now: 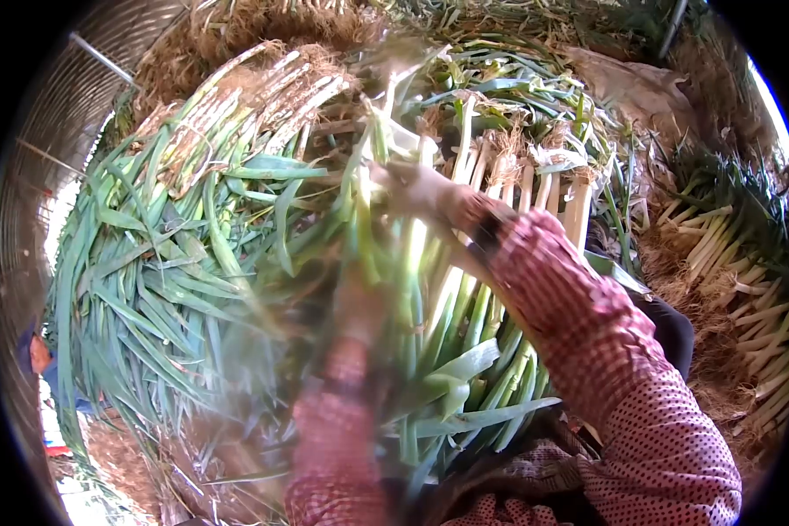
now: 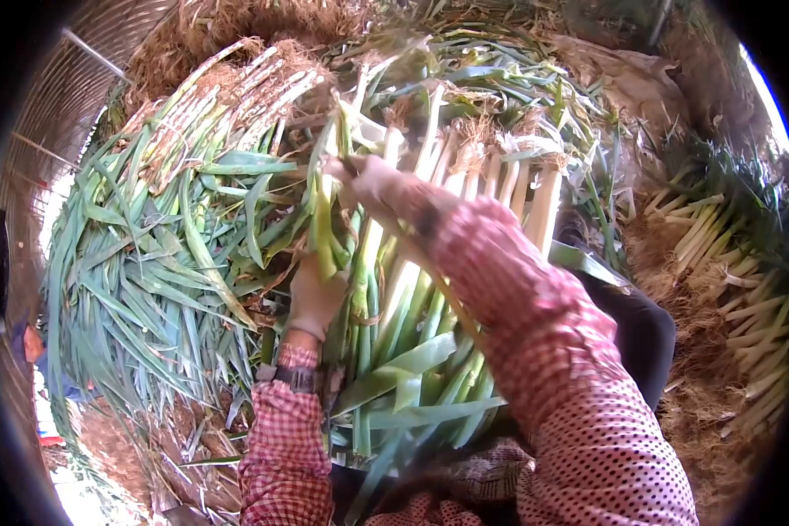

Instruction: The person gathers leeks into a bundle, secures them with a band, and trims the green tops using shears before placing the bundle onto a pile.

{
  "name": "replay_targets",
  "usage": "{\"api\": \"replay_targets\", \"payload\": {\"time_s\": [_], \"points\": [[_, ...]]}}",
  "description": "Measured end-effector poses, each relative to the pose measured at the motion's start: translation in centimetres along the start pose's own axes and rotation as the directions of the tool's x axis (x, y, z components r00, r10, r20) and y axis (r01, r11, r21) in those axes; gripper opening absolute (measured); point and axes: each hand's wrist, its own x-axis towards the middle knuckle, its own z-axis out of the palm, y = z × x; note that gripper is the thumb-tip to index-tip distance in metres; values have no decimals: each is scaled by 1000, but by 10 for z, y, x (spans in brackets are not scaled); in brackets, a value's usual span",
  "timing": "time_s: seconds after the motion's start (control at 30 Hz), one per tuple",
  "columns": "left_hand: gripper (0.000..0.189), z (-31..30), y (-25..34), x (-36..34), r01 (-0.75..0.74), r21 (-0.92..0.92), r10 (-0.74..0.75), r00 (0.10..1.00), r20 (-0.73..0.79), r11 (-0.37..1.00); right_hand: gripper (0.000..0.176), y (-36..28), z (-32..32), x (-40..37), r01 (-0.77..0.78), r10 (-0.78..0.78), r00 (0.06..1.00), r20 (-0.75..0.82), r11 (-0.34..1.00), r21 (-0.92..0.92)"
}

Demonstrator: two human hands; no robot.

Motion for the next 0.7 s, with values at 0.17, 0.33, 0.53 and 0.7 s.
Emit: {"api": "replay_targets", "payload": {"time_s": [0.17, 0.33, 0.53, 0.7], "points": [[35, -10, 28, -21, 7, -34, -8, 1000, -5, 999, 91, 12, -27, -128, 162, -183, 983, 7, 890, 427], [36, -2, 53, 5, 33, 121, -59, 974, 217, 992, 91, 38, -34, -130, 6, 31, 981, -193, 982, 188], [42, 0, 15, 24, 15, 174, -76, 935, 348, 985, 88, 25, -52, -137, -224, 263, 904, -337, 963, 149], [46, -5, 7, 35, -142, 202, 13, 846, 532, 969, 79, 24, -47, -100, -69, 155, 932, -328, 964, 258]]}}
